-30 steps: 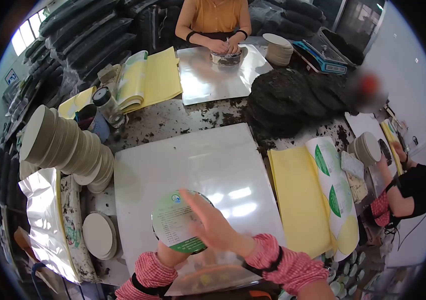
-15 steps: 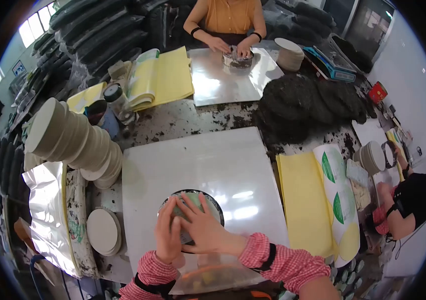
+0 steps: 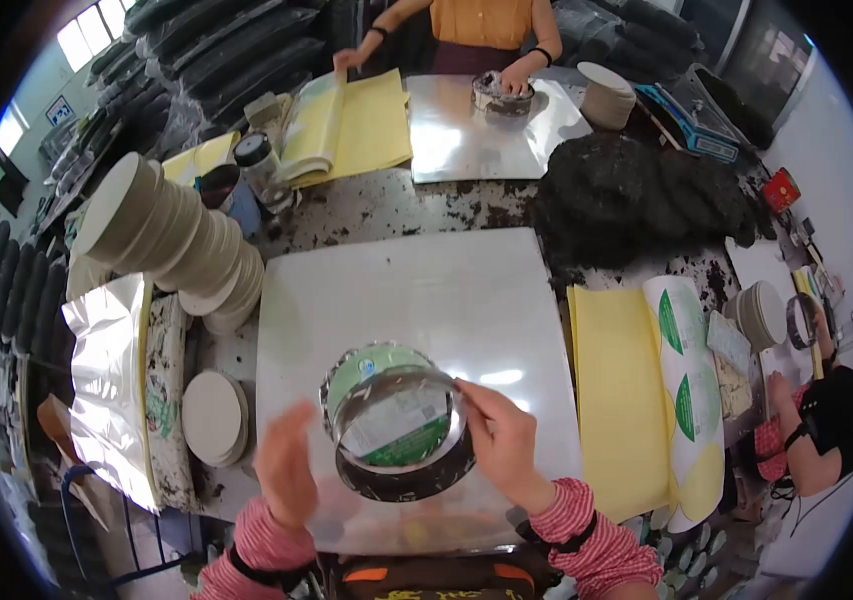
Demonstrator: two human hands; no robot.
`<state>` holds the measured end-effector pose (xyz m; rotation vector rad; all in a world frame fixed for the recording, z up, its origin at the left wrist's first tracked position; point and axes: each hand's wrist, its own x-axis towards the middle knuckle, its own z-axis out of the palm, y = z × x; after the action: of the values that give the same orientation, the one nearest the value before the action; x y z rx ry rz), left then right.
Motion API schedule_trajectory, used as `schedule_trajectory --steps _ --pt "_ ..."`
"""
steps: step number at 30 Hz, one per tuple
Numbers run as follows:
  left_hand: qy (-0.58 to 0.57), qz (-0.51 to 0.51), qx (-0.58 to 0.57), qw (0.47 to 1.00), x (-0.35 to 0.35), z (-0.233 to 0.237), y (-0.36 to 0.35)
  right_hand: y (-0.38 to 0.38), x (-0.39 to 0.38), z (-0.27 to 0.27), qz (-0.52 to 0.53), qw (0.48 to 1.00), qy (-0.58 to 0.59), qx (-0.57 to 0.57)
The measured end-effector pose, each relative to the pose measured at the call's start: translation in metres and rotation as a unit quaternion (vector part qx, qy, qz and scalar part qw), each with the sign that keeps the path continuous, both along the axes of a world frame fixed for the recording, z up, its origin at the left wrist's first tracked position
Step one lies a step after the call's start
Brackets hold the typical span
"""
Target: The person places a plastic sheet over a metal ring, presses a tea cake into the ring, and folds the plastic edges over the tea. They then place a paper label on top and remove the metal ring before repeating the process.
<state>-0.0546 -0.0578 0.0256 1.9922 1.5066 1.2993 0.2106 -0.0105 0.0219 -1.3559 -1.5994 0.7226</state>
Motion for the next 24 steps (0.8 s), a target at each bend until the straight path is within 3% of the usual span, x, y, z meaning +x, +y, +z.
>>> schedule_trajectory --steps 1,2,3,4,5,7,9,11,13,15,16,18,20,23,24 --pt "-0.105 0.122 -0.111 0.981 -0.003 0.001 0.014 -0.008 0.0 -0.01 0.007 1.0 -0.001 -0.01" --pt "-0.104 0.132 -0.117 0.979 -0.004 -0.009 0.016 -0.014 -0.003 -0.02 0.021 0.995 0.073 -0.067" --pt "-0.2 0.104 -0.225 0.948 -0.005 -0.024 0.02 -0.018 -0.006 -0.025 0.034 0.981 0.145 -0.12" --pt "-0.294 0.071 -0.324 0.897 -0.007 -0.032 0.025 -0.021 -0.01 -0.025 0.028 0.985 0.144 -0.095" --pt "-0.297 0.08 -0.323 0.895 -0.017 -0.031 0.024 -0.021 -0.008 -0.022 0.037 0.984 0.143 -0.099" --pt "-0.277 0.127 -0.223 0.926 -0.069 -0.033 0.0 -0.023 0.004 -0.016 0.051 0.988 0.073 -0.122" --pt "-0.209 0.145 -0.31 0.916 -0.148 -0.001 -0.047 -0.021 0.019 -0.027 0.044 0.979 0.097 -0.171" --pt "0.03 -0.018 -0.44 0.897 -0.195 0.056 -0.098 -0.022 0.032 -0.03 0.037 0.974 0.112 -0.195" --pt "-0.026 -0.133 -0.685 0.716 -0.216 0.068 -0.148 -0.024 0.038 -0.035 0.052 0.977 0.099 -0.181" --pt "0.03 -0.139 -0.621 0.771 -0.203 0.04 -0.166 -0.022 0.031 -0.037 0.06 0.982 0.094 -0.154" --pt "0.039 -0.11 -0.537 0.836 -0.184 0.03 -0.157 -0.024 0.027 -0.035 0.061 0.979 0.101 -0.168" --pt "0.158 -0.154 -0.328 0.919 -0.141 0.016 -0.119 -0.032 0.029 -0.029 0.044 0.977 0.102 -0.183" --pt "0.171 -0.179 -0.306 0.919 -0.128 -0.002 -0.095 -0.037 0.032 -0.021 0.202 0.976 -0.07 -0.041" --pt "0.139 -0.215 -0.273 0.927 -0.133 -0.026 -0.082 -0.06 0.031 -0.03 0.251 0.954 -0.164 0.008" --pt "0.161 -0.219 -0.278 0.921 -0.134 -0.027 -0.083 -0.067 0.028 -0.039 0.239 0.962 -0.13 -0.013"
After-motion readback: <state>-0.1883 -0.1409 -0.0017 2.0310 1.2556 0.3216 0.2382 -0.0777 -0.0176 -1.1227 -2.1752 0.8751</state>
